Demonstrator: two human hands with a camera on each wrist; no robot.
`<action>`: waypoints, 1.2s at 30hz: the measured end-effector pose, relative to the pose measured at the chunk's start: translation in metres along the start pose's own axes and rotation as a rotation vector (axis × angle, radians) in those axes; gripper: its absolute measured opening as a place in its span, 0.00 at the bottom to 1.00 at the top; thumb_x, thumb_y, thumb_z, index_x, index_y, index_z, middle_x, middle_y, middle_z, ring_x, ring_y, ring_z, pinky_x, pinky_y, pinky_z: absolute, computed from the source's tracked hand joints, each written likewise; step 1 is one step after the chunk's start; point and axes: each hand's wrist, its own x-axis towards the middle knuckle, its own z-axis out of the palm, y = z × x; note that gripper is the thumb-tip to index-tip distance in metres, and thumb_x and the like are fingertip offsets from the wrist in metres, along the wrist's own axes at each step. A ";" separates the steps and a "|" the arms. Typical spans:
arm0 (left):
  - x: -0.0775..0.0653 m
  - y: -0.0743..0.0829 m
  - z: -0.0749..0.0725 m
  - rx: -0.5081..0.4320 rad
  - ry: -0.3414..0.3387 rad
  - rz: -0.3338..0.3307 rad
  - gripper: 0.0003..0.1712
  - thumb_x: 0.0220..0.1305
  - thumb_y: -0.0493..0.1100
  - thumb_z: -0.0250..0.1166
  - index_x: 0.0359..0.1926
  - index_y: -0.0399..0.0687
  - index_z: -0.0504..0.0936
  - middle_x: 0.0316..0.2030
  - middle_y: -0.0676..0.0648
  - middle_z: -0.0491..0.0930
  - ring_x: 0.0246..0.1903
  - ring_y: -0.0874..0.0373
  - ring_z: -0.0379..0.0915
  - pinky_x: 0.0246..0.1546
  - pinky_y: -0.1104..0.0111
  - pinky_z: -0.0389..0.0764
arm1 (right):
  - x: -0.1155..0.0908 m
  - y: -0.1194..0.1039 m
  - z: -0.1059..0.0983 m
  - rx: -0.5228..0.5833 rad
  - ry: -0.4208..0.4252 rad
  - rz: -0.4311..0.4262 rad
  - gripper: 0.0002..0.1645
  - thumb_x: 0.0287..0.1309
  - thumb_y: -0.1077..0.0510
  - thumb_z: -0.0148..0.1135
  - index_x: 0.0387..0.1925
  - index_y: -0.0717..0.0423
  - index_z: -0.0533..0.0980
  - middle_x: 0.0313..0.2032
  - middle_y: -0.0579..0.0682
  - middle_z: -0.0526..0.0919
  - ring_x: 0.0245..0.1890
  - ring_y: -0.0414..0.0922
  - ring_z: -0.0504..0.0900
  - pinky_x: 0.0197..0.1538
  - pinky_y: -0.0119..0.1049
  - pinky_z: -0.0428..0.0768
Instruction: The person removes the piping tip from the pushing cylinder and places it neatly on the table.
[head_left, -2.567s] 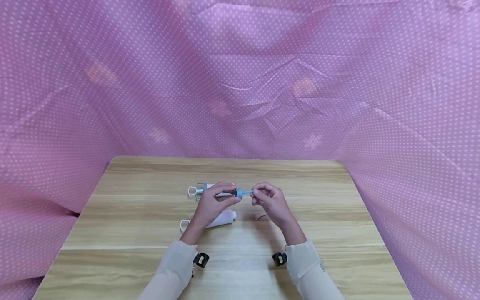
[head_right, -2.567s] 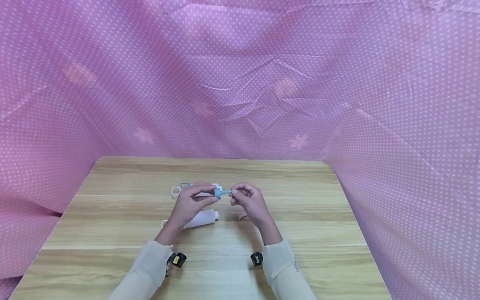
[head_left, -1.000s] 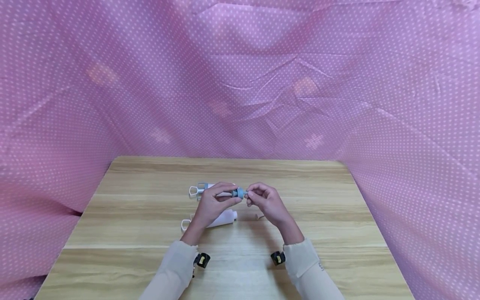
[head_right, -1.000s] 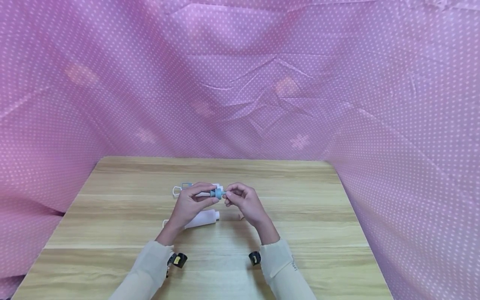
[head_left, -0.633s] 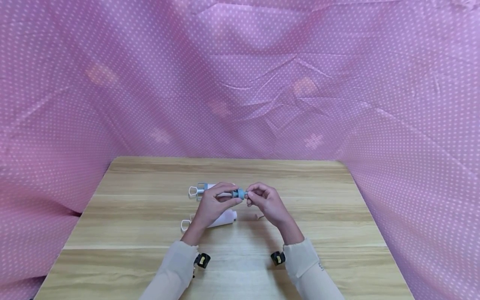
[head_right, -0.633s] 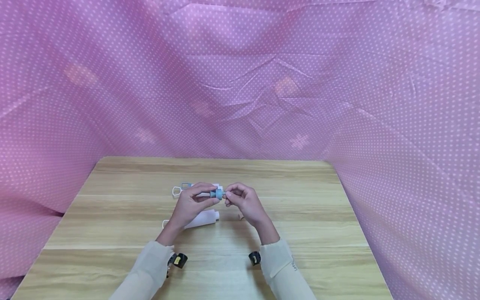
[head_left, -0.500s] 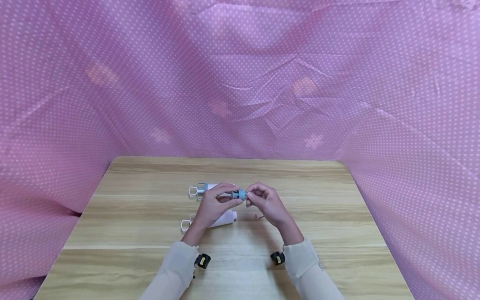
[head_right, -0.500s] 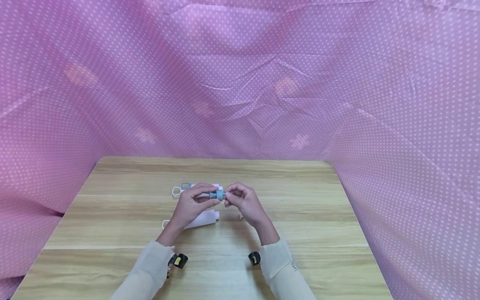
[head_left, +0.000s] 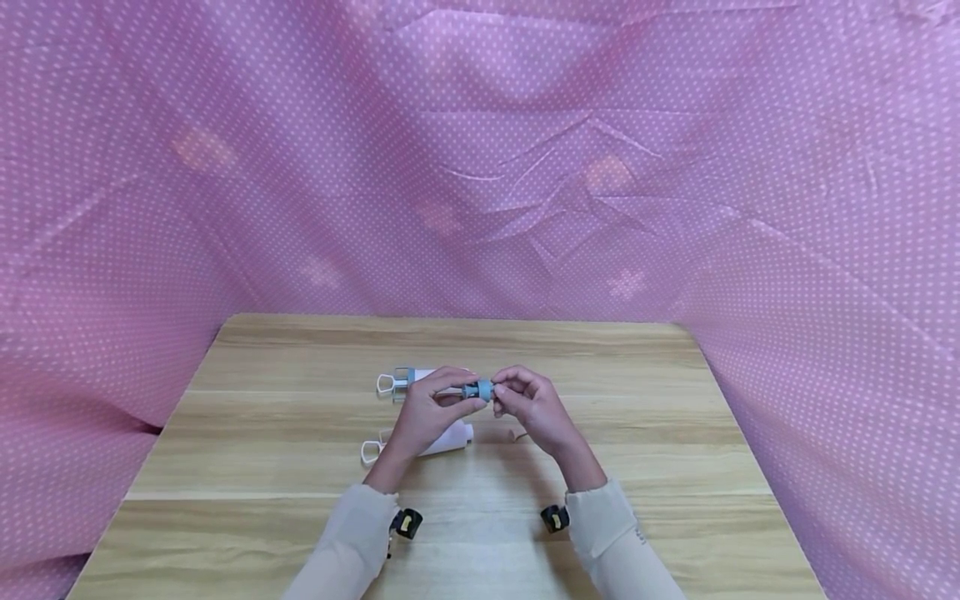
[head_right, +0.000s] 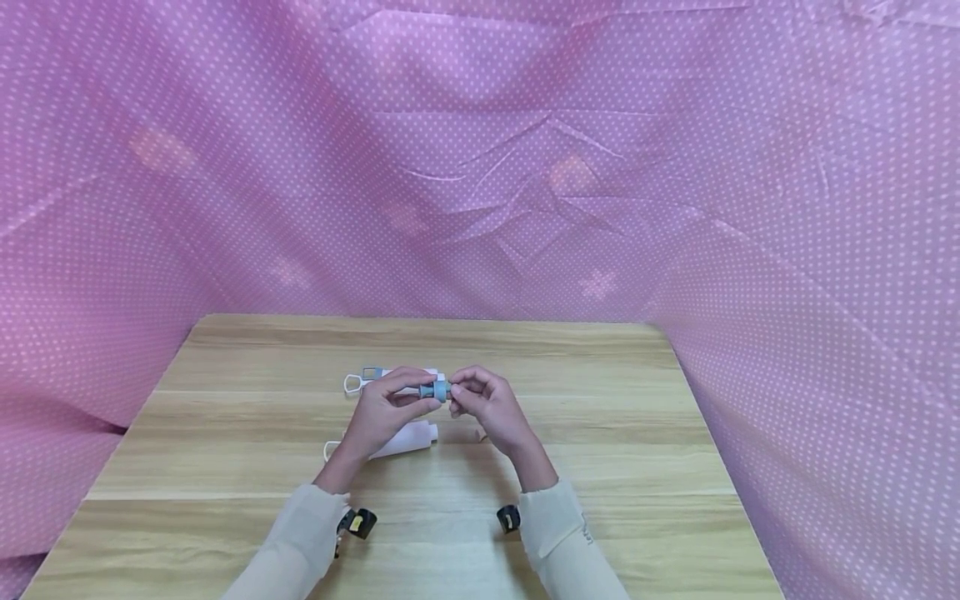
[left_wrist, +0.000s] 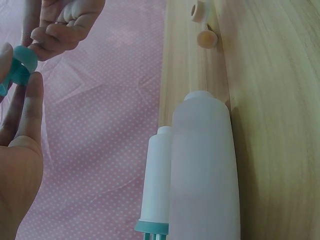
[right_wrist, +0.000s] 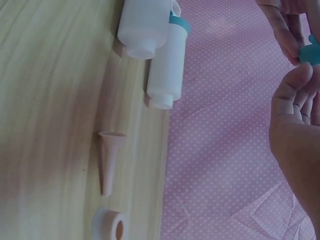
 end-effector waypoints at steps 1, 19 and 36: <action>0.000 0.000 0.000 -0.001 0.002 0.000 0.18 0.56 0.30 0.75 0.49 0.33 0.86 0.49 0.38 0.82 0.47 0.53 0.82 0.49 0.55 0.84 | 0.000 0.000 0.000 0.007 0.001 0.007 0.06 0.72 0.65 0.56 0.47 0.61 0.75 0.37 0.50 0.81 0.35 0.42 0.80 0.43 0.32 0.83; -0.004 -0.004 0.004 -0.010 -0.017 0.027 0.19 0.56 0.30 0.75 0.50 0.34 0.86 0.49 0.38 0.83 0.49 0.54 0.81 0.47 0.61 0.85 | 0.003 0.002 0.004 -0.158 0.012 0.008 0.26 0.75 0.57 0.56 0.66 0.66 0.67 0.63 0.65 0.69 0.55 0.49 0.79 0.55 0.40 0.83; -0.003 -0.006 0.009 0.035 0.004 0.038 0.18 0.55 0.32 0.76 0.48 0.35 0.87 0.48 0.41 0.84 0.49 0.50 0.81 0.46 0.62 0.86 | 0.004 0.001 0.007 -0.206 0.065 0.050 0.17 0.71 0.57 0.61 0.52 0.68 0.76 0.49 0.58 0.78 0.41 0.47 0.84 0.48 0.49 0.86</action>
